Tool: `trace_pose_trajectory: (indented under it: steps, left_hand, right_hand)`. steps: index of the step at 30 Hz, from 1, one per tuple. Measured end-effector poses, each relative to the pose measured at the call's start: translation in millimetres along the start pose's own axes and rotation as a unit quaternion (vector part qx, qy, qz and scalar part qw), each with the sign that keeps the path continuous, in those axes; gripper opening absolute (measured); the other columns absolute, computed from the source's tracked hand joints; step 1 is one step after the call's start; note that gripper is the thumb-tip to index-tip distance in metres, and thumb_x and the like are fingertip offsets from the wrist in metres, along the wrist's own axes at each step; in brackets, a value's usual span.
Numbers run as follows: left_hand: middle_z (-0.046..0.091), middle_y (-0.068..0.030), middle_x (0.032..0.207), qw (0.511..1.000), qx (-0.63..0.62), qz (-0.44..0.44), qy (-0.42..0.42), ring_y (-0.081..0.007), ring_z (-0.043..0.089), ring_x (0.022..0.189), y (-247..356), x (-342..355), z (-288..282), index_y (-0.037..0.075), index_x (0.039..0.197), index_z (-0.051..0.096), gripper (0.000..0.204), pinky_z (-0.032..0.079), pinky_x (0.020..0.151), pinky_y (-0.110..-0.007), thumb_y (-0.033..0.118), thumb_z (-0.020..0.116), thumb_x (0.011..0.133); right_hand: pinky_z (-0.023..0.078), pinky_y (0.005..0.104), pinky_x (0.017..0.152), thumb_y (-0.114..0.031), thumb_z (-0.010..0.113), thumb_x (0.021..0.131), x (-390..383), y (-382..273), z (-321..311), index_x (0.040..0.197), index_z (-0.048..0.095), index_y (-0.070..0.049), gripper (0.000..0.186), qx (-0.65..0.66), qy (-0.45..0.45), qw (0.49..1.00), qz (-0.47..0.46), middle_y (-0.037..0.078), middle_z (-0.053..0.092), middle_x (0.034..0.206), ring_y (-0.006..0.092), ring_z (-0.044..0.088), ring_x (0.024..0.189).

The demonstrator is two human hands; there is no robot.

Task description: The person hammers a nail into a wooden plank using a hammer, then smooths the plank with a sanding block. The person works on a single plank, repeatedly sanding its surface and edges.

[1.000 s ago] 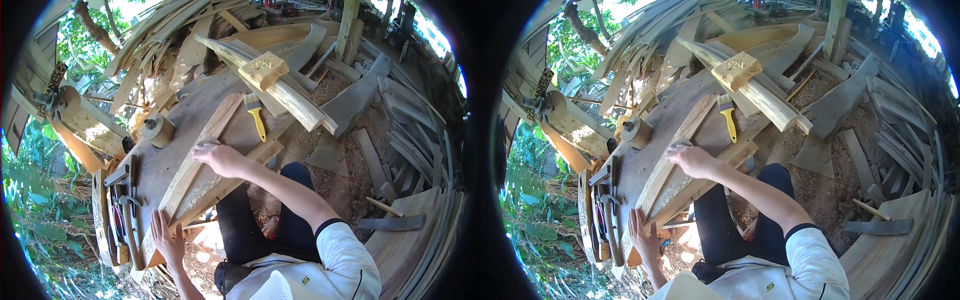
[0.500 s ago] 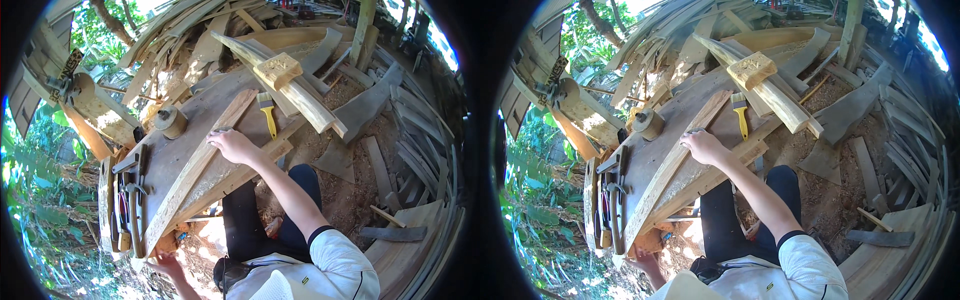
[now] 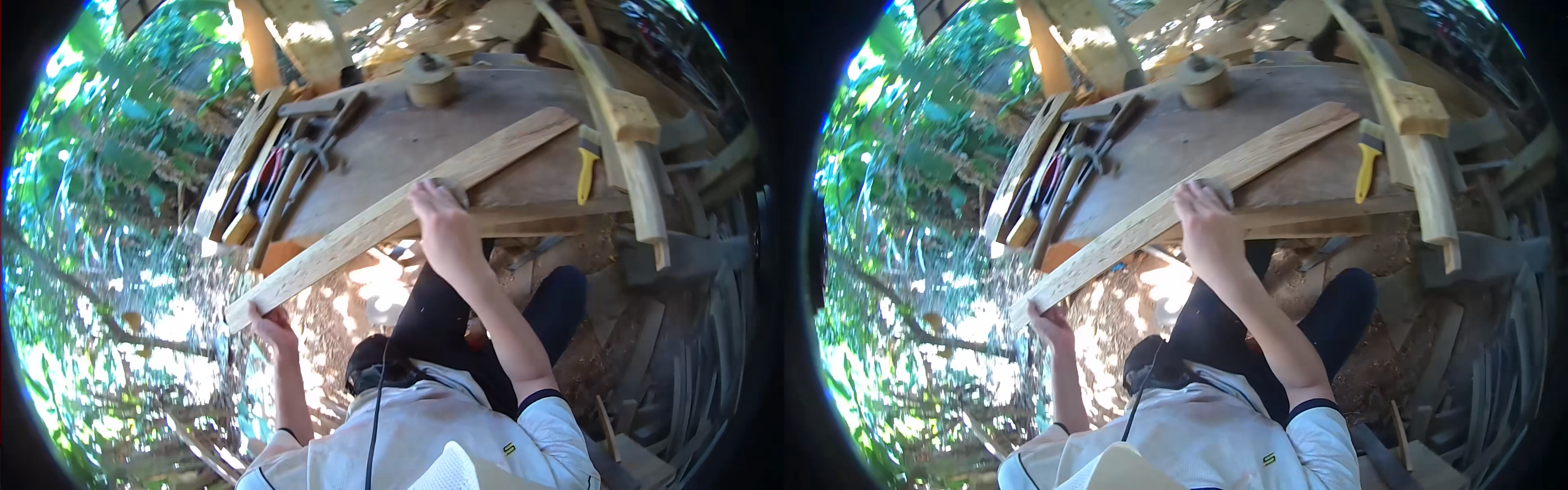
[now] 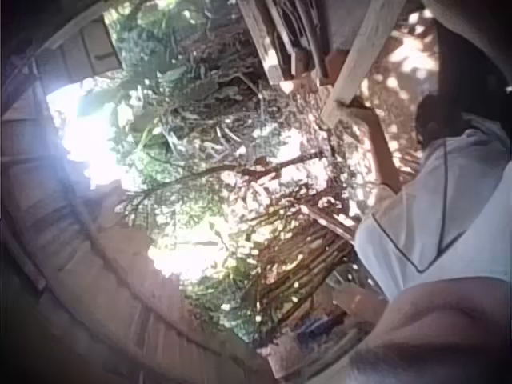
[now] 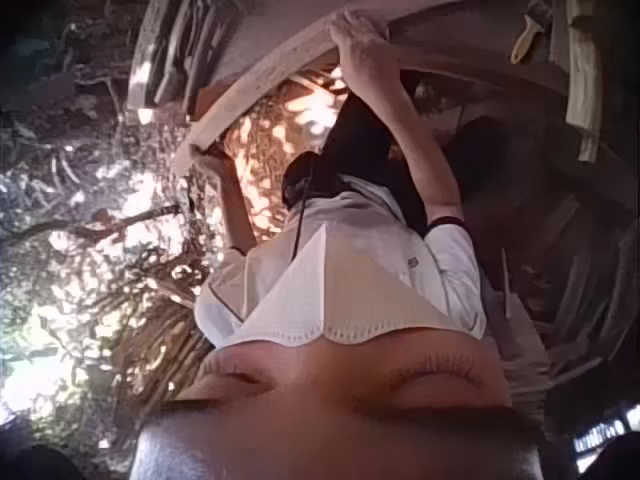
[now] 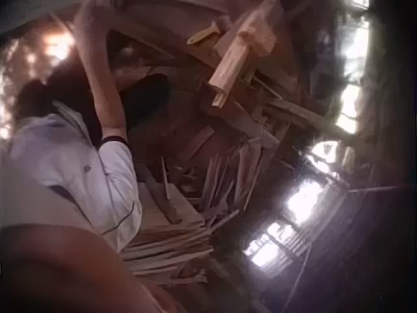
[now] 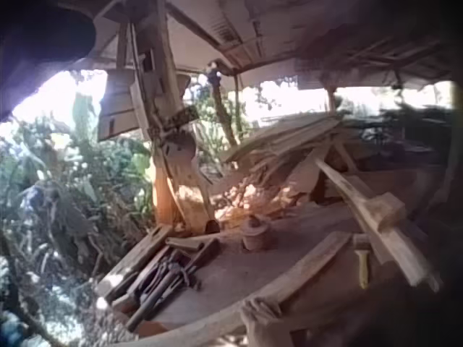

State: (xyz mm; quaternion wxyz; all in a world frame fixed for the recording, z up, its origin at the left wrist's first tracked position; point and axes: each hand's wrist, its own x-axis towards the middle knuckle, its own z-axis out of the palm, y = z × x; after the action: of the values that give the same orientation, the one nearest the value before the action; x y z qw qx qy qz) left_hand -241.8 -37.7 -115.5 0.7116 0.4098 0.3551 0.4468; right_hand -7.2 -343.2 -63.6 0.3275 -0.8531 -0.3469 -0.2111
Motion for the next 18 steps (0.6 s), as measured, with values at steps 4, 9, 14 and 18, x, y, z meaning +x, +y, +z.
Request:
trace_pose_trajectory:
  steps: [4, 9, 14, 18]
  left_hand:
    - [0.032, 0.0056, 0.055, 0.994, -0.038, 0.043, 0.091, -0.0086, 0.032, 0.049, 26.0, -43.4, 43.4, 0.016, 0.077, 0.047, 0.040, 0.032, 0.048, -0.029, 0.037, 0.051, 0.110]
    - [0.035, 0.0072, 0.057, 0.989, -0.037, 0.128, 0.064, -0.0059, 0.034, 0.049, 53.6, -60.0, 50.0, 0.015, 0.085, 0.054, 0.031, 0.034, 0.049, -0.026, 0.035, 0.057, 0.108]
    - [0.041, 0.0039, 0.071, 0.964, -0.044, 0.258, 0.036, -0.0059, 0.037, 0.057, 75.6, -44.8, 24.3, 0.011, 0.102, 0.062, 0.022, 0.039, 0.053, -0.023, 0.033, 0.058, 0.107]
    - [0.044, 0.0005, 0.086, 0.901, 0.018, 0.431, -0.039, -0.0073, 0.037, 0.062, 59.3, -53.1, 36.1, 0.017, 0.118, 0.062, 0.019, 0.038, 0.057, -0.021, 0.030, 0.053, 0.108]
  right_hand:
    - [0.047, 0.0430, 0.115, -0.002, 0.063, 0.088, -12.7, -49.8, 6.3, 0.128, 0.063, 0.009, 0.042, 0.026, -0.032, 0.999, 0.021, 0.026, 0.067, 0.133, 0.0383, 0.063, 0.125]
    - [0.050, 0.0436, 0.112, 0.006, 0.060, 0.080, -14.1, -136.0, 2.0, 0.135, 0.063, 0.001, 0.055, 0.189, -0.003, 0.968, -0.163, 0.023, 0.066, 0.135, 0.0356, 0.064, 0.127]
    - [0.057, 0.0432, 0.101, 0.012, 0.056, 0.080, 16.3, -66.1, -56.3, 0.130, 0.066, 0.001, 0.053, 0.202, 0.023, 0.979, -0.032, 0.020, 0.070, 0.130, 0.0361, 0.068, 0.119]
    - [0.047, 0.0441, 0.117, 0.011, 0.057, 0.079, 16.9, -93.9, -48.1, 0.139, 0.063, 0.000, 0.061, 0.091, 0.013, 0.996, -0.002, 0.019, 0.063, 0.144, 0.0344, 0.056, 0.139]
